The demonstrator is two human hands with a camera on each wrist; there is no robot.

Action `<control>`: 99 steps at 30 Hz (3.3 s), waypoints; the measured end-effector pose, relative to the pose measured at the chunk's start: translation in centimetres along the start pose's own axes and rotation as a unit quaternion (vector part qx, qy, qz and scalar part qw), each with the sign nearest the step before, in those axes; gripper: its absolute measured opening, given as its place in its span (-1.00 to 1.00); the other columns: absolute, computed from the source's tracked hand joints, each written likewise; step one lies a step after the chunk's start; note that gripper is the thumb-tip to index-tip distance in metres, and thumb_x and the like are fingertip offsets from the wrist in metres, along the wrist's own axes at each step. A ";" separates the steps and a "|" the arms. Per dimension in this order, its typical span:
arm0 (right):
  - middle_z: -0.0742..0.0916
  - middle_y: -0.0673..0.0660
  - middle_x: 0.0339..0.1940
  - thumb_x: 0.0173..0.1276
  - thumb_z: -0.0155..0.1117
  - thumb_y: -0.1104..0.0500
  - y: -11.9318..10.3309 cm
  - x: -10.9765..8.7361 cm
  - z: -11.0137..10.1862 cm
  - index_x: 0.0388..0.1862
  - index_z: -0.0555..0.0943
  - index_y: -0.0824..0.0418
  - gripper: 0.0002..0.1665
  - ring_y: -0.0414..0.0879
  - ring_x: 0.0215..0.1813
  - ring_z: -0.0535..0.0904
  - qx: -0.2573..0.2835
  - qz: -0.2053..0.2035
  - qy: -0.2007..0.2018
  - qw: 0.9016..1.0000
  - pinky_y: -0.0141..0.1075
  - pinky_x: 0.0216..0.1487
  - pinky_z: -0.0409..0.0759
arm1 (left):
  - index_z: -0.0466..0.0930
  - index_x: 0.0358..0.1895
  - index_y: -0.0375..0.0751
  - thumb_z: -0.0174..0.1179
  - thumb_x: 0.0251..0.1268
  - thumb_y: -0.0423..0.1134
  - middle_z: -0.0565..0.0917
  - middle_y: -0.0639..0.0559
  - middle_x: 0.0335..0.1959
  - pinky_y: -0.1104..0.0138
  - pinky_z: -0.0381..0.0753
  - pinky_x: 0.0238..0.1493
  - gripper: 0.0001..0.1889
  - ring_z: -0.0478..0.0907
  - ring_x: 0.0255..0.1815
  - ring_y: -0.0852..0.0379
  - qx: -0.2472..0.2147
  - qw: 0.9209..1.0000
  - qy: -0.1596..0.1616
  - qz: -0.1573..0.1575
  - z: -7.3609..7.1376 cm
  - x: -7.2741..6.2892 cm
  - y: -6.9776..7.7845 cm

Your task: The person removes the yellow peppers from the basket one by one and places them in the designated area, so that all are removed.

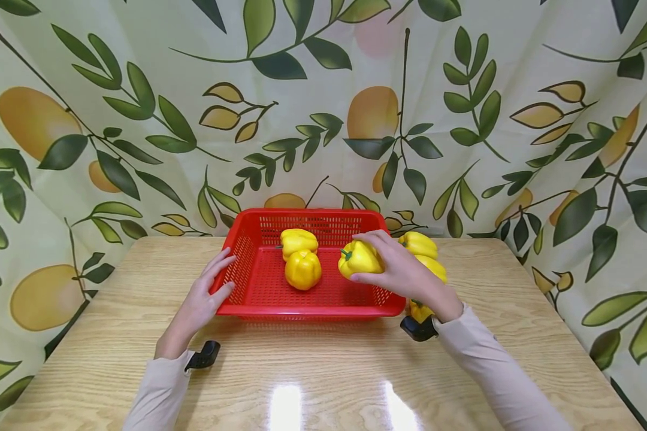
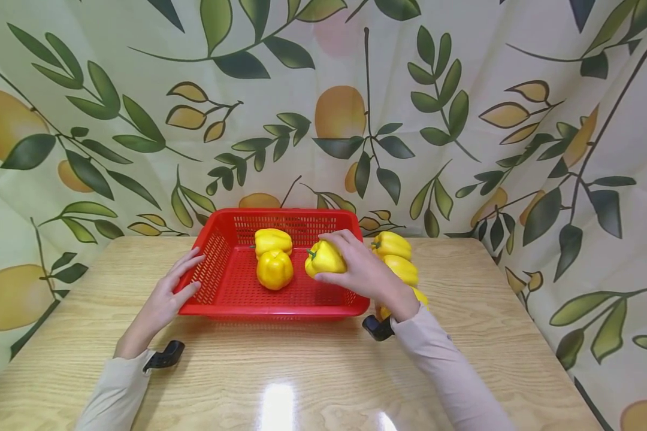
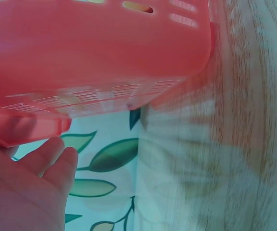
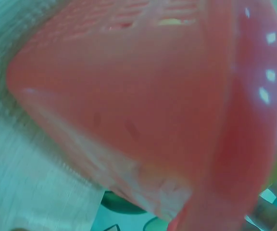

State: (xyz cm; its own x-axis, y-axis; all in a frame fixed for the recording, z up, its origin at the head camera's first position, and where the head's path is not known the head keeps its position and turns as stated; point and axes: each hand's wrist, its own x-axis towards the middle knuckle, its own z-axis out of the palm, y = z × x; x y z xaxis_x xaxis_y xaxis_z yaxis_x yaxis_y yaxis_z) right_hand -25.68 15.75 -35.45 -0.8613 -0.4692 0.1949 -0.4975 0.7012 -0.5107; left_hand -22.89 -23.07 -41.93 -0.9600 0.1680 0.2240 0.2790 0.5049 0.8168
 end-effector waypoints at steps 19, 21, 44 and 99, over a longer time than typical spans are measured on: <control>0.49 0.19 0.30 0.15 0.53 -0.07 2.1 -0.3 -2.9 0.40 0.37 0.13 -0.11 0.09 0.10 0.50 -0.014 -0.003 0.050 0.999 -0.03 0.01 0.66 | 0.28 0.45 -0.29 0.04 0.39 -0.43 0.05 -0.11 0.62 -0.26 0.27 0.40 -0.45 -0.01 0.59 -0.26 -0.007 1.000 0.000 0.004 0.0 0.0 -0.1; 0.49 0.21 0.31 0.15 0.52 -0.06 2.4 -0.4 -3.1 0.41 0.36 0.13 -0.11 0.10 0.11 0.49 -0.012 0.002 0.050 0.999 -0.02 0.01 0.66 | 0.28 0.45 -0.29 0.05 0.38 -0.42 0.05 -0.12 0.62 -0.28 0.24 0.41 -0.45 -0.02 0.59 -0.27 -0.008 1.000 0.000 0.004 0.0 0.0 -0.1; 0.52 0.25 0.29 0.14 0.54 0.02 5.4 -0.9 -5.2 0.37 0.40 0.19 -0.15 0.16 0.17 0.48 -0.036 0.009 0.058 0.998 0.12 0.09 0.62 | 0.29 0.45 -0.25 0.10 0.38 -0.37 0.06 -0.09 0.62 -0.12 0.27 0.43 -0.43 0.02 0.59 -0.22 -0.001 1.000 -0.002 -0.005 -0.1 0.0 -0.1; 0.46 0.48 0.26 0.12 0.52 0.23 14.5 -3.4 -8.0 0.33 0.34 0.42 -0.15 0.34 0.18 0.39 -0.059 0.087 0.047 0.993 0.29 0.16 0.41 | 0.25 0.47 -0.25 0.09 0.39 -0.37 0.04 -0.08 0.63 -0.17 0.41 0.33 -0.41 0.03 0.57 -0.24 -0.011 1.000 -0.004 -0.012 -0.1 0.1 -0.1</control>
State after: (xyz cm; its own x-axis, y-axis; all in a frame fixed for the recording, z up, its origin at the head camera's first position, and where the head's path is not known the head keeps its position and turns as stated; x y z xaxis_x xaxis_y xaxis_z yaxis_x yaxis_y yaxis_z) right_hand -30.81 31.81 -36.80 -0.9387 -0.2862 0.1921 -0.3432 0.8278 -0.4438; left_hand -23.02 -23.19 -41.96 -0.9661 0.1624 0.2008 0.2556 0.4908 0.8329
